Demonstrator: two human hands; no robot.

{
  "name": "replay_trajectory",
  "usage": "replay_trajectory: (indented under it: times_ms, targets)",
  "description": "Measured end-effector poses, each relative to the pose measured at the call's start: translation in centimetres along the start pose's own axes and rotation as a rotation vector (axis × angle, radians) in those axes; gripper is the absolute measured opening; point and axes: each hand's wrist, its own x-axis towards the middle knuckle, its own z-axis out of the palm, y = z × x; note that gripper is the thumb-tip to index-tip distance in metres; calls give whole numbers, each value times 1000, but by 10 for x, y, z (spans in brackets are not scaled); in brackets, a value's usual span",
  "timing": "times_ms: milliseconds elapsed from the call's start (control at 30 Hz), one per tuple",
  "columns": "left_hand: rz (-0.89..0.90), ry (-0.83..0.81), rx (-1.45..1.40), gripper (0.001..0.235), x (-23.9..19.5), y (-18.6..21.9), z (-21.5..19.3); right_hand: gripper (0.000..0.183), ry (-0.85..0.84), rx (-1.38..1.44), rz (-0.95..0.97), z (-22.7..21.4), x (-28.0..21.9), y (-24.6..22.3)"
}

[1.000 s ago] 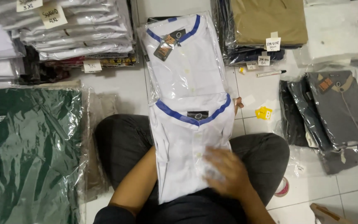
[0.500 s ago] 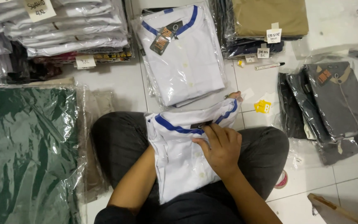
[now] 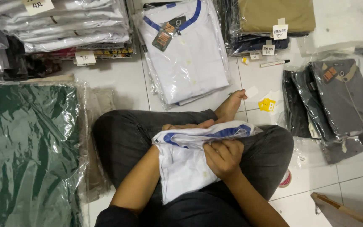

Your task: Sorting and arranging individually packaged shirts on the floor

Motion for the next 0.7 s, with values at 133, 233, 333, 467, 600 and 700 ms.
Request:
replay_trajectory:
  times_ms: [133, 233, 333, 467, 600, 700]
  targets:
    - [0, -40, 13, 69, -8, -2, 0, 7, 4, 58, 3, -2, -1, 6]
    - [-11, -78, 30, 69, -9, 1, 3, 7, 5, 79, -27, 0, -4, 7]
    - [-26, -116, 42, 68, -9, 2, 6, 20, 43, 102, -32, 1, -5, 2]
    - [-29, -162, 59, 67, -13, 1, 4, 21, 74, 19, -71, 4, -6, 4]
    - [-40, -215, 78, 66, -14, 5, 10, 18, 75, -21, -33, 3, 6, 5]
    - [-49, -257, 88, 65, -10, 1, 8, 8, 11, -101, 11, 6, 1, 7]
